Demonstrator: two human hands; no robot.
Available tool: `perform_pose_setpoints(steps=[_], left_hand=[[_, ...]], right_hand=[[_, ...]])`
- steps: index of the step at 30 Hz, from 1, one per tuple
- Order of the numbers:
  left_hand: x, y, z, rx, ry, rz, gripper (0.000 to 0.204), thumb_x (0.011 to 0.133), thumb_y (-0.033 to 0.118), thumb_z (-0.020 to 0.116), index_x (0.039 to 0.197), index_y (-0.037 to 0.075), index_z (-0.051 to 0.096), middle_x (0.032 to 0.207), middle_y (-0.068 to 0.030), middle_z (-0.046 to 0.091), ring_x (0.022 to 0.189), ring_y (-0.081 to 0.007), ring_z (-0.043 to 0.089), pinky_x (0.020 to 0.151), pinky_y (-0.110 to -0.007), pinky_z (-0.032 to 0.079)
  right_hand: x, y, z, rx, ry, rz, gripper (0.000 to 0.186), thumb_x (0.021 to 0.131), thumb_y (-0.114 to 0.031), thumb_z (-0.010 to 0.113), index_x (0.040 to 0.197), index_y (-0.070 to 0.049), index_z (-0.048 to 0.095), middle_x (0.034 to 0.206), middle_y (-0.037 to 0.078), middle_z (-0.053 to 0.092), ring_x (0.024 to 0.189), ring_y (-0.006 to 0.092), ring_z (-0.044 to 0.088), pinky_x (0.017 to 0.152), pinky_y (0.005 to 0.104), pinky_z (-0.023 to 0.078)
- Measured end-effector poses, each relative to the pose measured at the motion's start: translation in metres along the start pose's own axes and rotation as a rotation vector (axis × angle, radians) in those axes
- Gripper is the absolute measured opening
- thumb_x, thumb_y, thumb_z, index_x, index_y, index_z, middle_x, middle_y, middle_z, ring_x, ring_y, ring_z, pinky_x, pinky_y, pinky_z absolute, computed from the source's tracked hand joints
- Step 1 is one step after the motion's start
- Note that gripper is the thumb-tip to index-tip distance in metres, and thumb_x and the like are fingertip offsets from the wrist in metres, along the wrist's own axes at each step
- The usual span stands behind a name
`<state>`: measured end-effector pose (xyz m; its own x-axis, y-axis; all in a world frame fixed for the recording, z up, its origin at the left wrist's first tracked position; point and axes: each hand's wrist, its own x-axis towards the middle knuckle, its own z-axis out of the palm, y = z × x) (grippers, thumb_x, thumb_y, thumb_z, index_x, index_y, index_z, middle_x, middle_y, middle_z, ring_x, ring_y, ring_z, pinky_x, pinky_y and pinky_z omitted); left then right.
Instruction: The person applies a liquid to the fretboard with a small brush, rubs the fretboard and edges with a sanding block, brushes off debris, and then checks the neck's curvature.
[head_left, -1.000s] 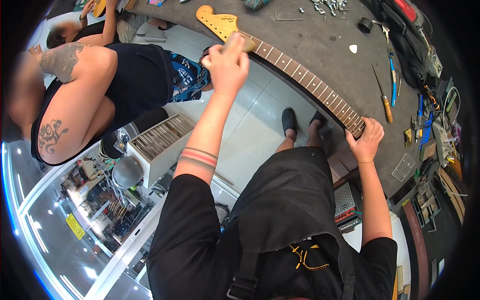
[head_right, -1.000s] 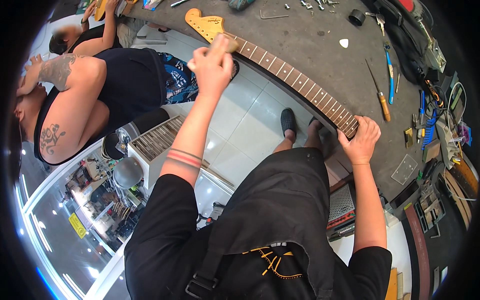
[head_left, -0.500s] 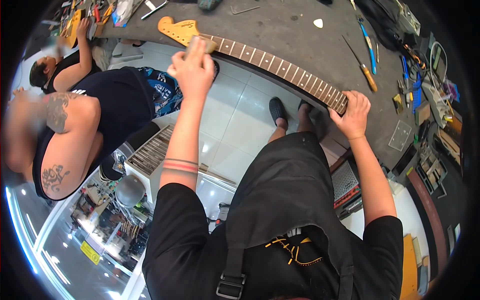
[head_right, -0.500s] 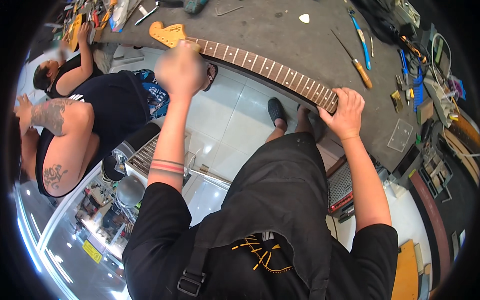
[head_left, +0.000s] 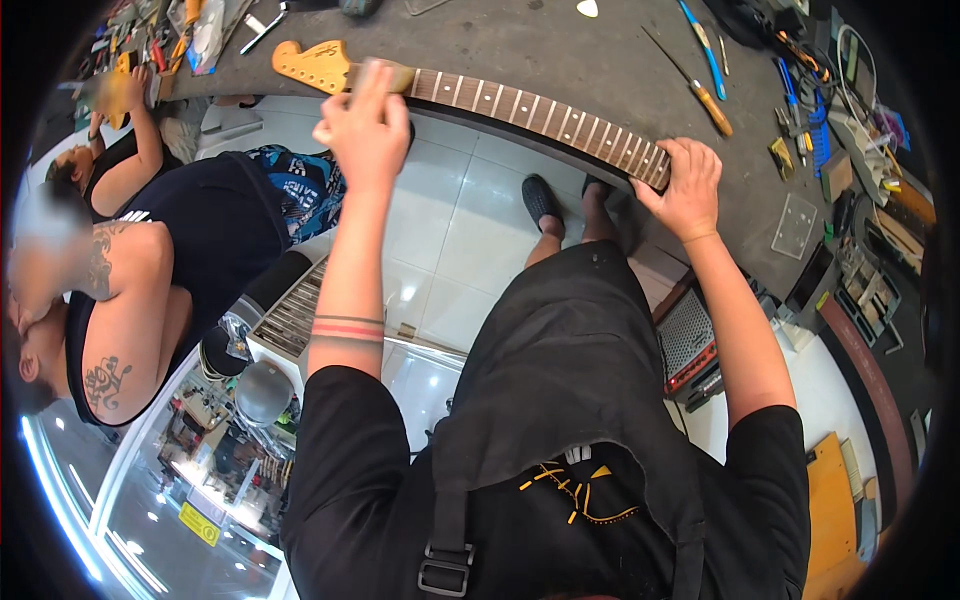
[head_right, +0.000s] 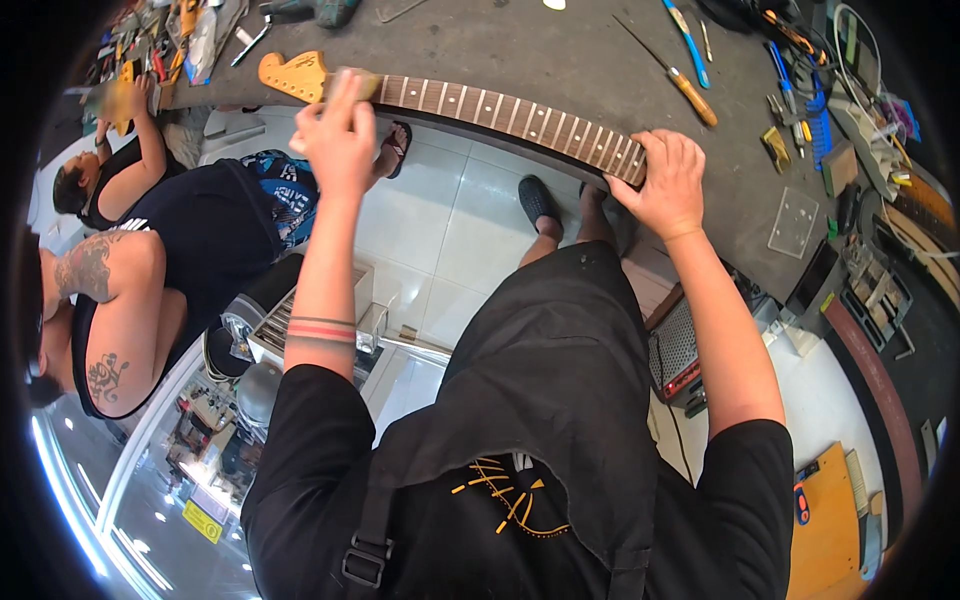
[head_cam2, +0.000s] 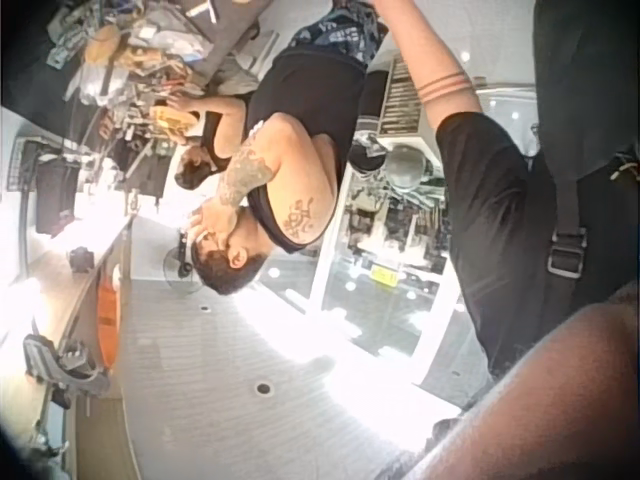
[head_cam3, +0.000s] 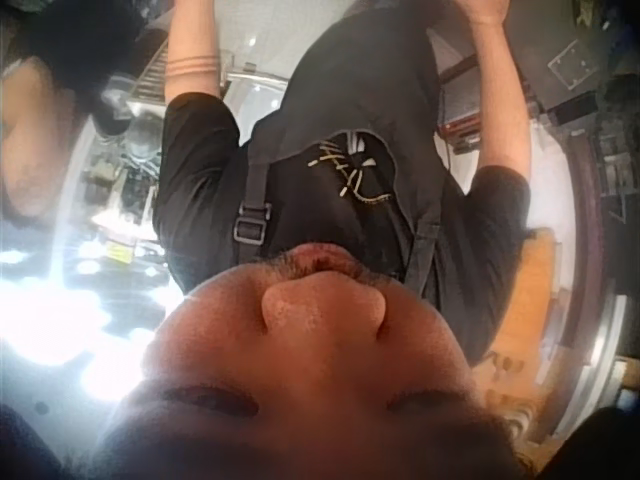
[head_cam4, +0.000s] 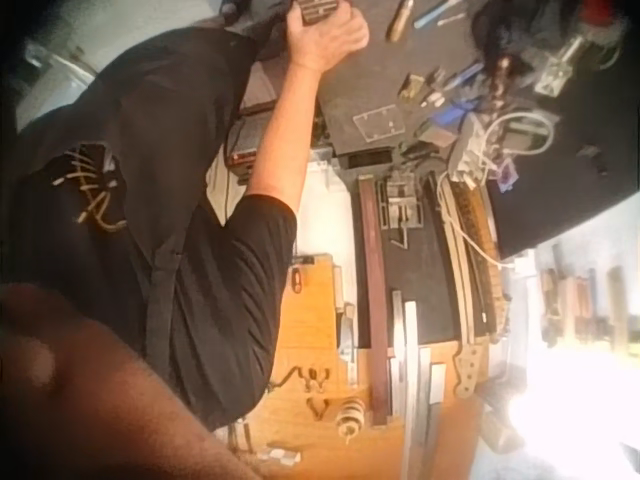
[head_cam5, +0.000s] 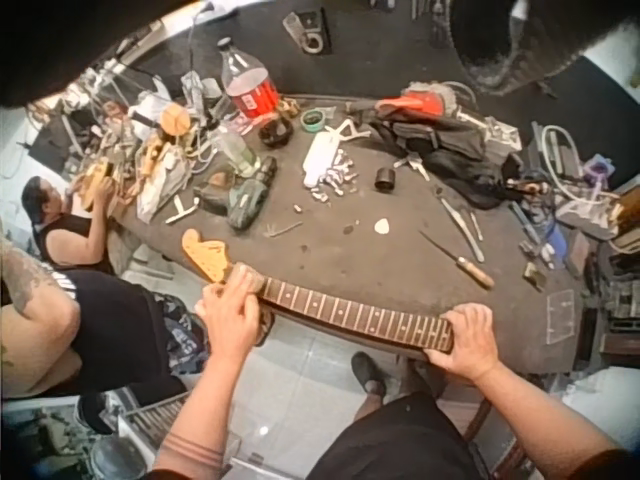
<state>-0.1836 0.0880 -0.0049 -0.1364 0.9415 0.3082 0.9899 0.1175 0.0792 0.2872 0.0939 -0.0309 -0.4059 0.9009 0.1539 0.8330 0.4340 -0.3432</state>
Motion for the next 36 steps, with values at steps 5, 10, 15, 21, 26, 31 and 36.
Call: perform_pose_setpoints(steps=[5, 10, 15, 21, 26, 31, 36], left_hand=[[-0.008, 0.065, 0.007, -0.017, -0.006, -0.045, 0.044, 0.096, 0.028, 0.076, 0.138, 0.026, 0.085, 0.144, 0.0065, 0.080, 0.124, -0.0347, 0.060, 0.109, -0.056, 0.040], [-0.061, 0.257, -0.001, -0.373, -0.139, 0.250, 0.051, 0.090, 0.027, 0.079, 0.141, 0.030, 0.080, 0.153, 0.0090, 0.073, 0.134, -0.0336, 0.060, 0.108, -0.060, 0.038], [-0.032, 0.209, -0.007, -0.322, -0.213, 0.457, 0.056, 0.088, 0.029, 0.081, 0.143, 0.034, 0.077, 0.153, 0.0111, 0.073, 0.138, -0.0294, 0.063, 0.110, -0.060, 0.039], [-0.007, 0.105, -0.012, 0.017, -0.135, 0.327, 0.051, 0.095, 0.025, 0.075, 0.146, 0.028, 0.078, 0.157, 0.0081, 0.072, 0.146, -0.0303, 0.061, 0.116, -0.059, 0.037], [-0.045, 0.263, -0.004, -0.531, -0.166, 0.492, 0.051, 0.093, 0.019, 0.077, 0.144, 0.021, 0.078, 0.160, 0.0015, 0.070, 0.150, -0.0323, 0.061, 0.124, -0.064, 0.040], [-0.003, 0.176, -0.011, -0.355, -0.195, 0.633, 0.050, 0.090, 0.017, 0.078, 0.139, 0.018, 0.080, 0.157, -0.0020, 0.072, 0.153, -0.0332, 0.059, 0.128, -0.065, 0.037], [-0.020, 0.162, -0.003, -0.360, -0.186, 0.480, 0.052, 0.094, 0.013, 0.072, 0.146, 0.012, 0.077, 0.163, -0.0070, 0.068, 0.158, -0.0340, 0.055, 0.129, -0.064, 0.037]], right_hand=[[0.002, -0.002, -0.004, 0.014, -0.038, 0.041, 0.070, 0.077, -0.045, 0.091, 0.135, -0.016, 0.065, 0.132, 0.009, 0.065, 0.133, 0.0347, 0.058, 0.119, 0.0539, 0.040], [0.000, 0.000, 0.002, 0.081, 0.026, 0.031, 0.079, 0.078, -0.042, 0.091, 0.147, -0.017, 0.062, 0.139, 0.009, 0.064, 0.136, 0.0341, 0.057, 0.123, 0.0545, 0.039], [-0.001, 0.001, -0.003, 0.108, 0.075, 0.060, 0.099, 0.079, -0.053, 0.095, 0.161, -0.017, 0.053, 0.149, 0.009, 0.061, 0.140, 0.0335, 0.056, 0.125, 0.0538, 0.038], [-0.006, 0.003, -0.002, 0.119, 0.071, 0.080, 0.109, 0.078, -0.056, 0.097, 0.167, -0.017, 0.048, 0.153, 0.009, 0.058, 0.144, 0.0337, 0.054, 0.127, 0.0530, 0.038], [-0.009, 0.007, 0.014, 0.136, 0.153, 0.088, 0.114, 0.076, -0.051, 0.099, 0.170, -0.019, 0.043, 0.157, 0.009, 0.054, 0.145, 0.0329, 0.054, 0.128, 0.0538, 0.038], [-0.013, -0.001, 0.000, 0.192, 0.147, 0.157, 0.122, 0.073, -0.053, 0.102, 0.172, -0.020, 0.039, 0.158, 0.007, 0.051, 0.146, 0.0317, 0.052, 0.128, 0.0519, 0.039], [-0.013, -0.001, 0.002, 0.189, 0.167, 0.127, 0.124, 0.072, -0.055, 0.102, 0.173, -0.020, 0.038, 0.158, 0.007, 0.050, 0.147, 0.0314, 0.051, 0.128, 0.0521, 0.039]])
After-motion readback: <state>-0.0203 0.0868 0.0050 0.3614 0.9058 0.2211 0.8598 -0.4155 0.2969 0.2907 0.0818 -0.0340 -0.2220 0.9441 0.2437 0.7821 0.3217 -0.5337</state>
